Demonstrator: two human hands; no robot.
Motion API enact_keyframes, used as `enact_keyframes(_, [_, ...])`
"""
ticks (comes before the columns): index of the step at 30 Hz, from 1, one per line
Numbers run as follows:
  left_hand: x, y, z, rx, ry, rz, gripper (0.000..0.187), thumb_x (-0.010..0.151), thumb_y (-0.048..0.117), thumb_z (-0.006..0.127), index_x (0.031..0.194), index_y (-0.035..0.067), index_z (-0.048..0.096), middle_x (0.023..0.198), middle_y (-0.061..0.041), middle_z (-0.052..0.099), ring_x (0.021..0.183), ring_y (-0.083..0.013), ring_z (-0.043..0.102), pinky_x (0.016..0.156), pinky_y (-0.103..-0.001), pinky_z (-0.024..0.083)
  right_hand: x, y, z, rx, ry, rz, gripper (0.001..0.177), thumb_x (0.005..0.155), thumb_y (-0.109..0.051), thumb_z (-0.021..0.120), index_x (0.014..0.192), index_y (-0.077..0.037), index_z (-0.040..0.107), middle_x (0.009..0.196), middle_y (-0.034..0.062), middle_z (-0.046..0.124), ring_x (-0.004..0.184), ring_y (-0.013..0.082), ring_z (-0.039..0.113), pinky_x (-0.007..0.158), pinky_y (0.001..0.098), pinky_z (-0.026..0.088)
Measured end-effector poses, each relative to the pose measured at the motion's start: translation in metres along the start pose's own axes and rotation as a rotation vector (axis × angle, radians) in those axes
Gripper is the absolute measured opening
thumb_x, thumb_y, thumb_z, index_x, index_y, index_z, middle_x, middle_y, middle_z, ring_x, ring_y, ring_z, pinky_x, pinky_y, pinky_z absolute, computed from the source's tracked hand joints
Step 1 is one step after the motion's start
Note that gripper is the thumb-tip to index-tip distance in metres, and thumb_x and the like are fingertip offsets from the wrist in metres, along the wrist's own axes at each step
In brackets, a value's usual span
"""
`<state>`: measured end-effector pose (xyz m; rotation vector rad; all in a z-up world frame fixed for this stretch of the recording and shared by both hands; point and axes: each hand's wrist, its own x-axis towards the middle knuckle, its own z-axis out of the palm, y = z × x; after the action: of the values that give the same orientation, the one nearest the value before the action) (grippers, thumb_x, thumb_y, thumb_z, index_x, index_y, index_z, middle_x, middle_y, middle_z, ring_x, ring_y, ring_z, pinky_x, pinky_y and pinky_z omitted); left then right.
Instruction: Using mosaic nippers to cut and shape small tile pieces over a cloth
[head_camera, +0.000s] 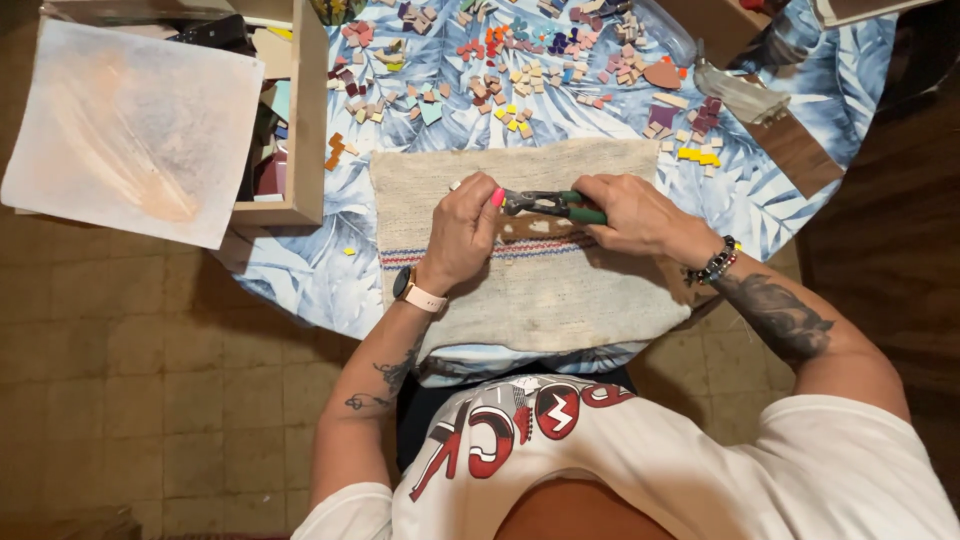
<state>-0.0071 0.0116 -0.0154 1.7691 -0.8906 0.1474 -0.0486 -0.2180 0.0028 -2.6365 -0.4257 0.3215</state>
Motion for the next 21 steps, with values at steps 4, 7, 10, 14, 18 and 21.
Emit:
enact_keyframes(4, [0.003, 0.005, -0.005, -0.024, -0.022, -0.012, 0.027, 0.091, 0.017, 0.033, 0.069, 0.007, 0.044, 0.060, -0.008, 0.041, 0.058, -0.0271, 0.048, 0.056, -0.034, 0.041, -0.001, -0.001, -0.003, 0.026, -0.026, 0.023, 0.031, 0.065, -0.019, 0.059, 0.091, -0.007, 0.048, 0.077, 0.0170, 0.056, 0.074, 0.0402, 0.058, 0.064, 0.0469, 0.046])
enact_keyframes(7, [0.004, 0.005, -0.006, -0.058, -0.041, -0.039, 0.029, 0.092, 0.018, 0.031, 0.067, 0.008, 0.043, 0.059, -0.008, 0.041, 0.057, -0.0260, 0.047, 0.056, -0.033, 0.040, -0.001, 0.000, -0.005, 0.084, -0.054, 0.046, 0.028, 0.064, -0.018, 0.059, 0.088, -0.007, 0.049, 0.076, 0.0172, 0.057, 0.074, 0.0400, 0.057, 0.064, 0.0465, 0.046])
enact_keyframes(10, [0.003, 0.005, -0.006, -0.112, -0.046, -0.071, 0.031, 0.092, 0.020, 0.030, 0.067, 0.008, 0.043, 0.059, -0.007, 0.042, 0.056, -0.0236, 0.047, 0.056, -0.032, 0.040, -0.001, -0.001, -0.007, 0.122, -0.070, 0.063, 0.024, 0.065, -0.018, 0.059, 0.085, -0.008, 0.051, 0.075, 0.0174, 0.058, 0.074, 0.0393, 0.058, 0.063, 0.0457, 0.046])
enact_keyframes(14, [0.006, 0.008, -0.009, -0.149, -0.045, -0.083, 0.033, 0.093, 0.021, 0.030, 0.066, 0.008, 0.044, 0.058, -0.007, 0.043, 0.055, -0.0228, 0.048, 0.057, -0.032, 0.041, -0.002, -0.006, -0.011, 0.137, -0.087, 0.091, 0.021, 0.066, -0.018, 0.058, 0.084, -0.008, 0.053, 0.073, 0.0173, 0.059, 0.072, 0.0382, 0.059, 0.063, 0.0445, 0.046])
enact_keyframes(18, [0.005, 0.010, -0.010, -0.147, -0.045, -0.089, 0.032, 0.092, 0.021, 0.031, 0.066, 0.009, 0.045, 0.058, -0.008, 0.043, 0.055, -0.0241, 0.047, 0.057, -0.032, 0.041, -0.002, -0.011, -0.016, 0.139, -0.089, 0.089, 0.020, 0.066, -0.018, 0.058, 0.082, -0.007, 0.053, 0.072, 0.0181, 0.059, 0.072, 0.0383, 0.058, 0.063, 0.0436, 0.045])
enact_keyframes(21, [0.004, 0.007, -0.008, -0.153, -0.039, -0.095, 0.032, 0.092, 0.021, 0.032, 0.065, 0.009, 0.045, 0.057, -0.007, 0.043, 0.055, -0.0228, 0.047, 0.057, -0.031, 0.041, -0.004, -0.014, -0.019, 0.149, -0.090, 0.112, 0.017, 0.067, -0.016, 0.057, 0.081, -0.008, 0.055, 0.070, 0.0165, 0.060, 0.070, 0.0354, 0.059, 0.062, 0.0418, 0.046])
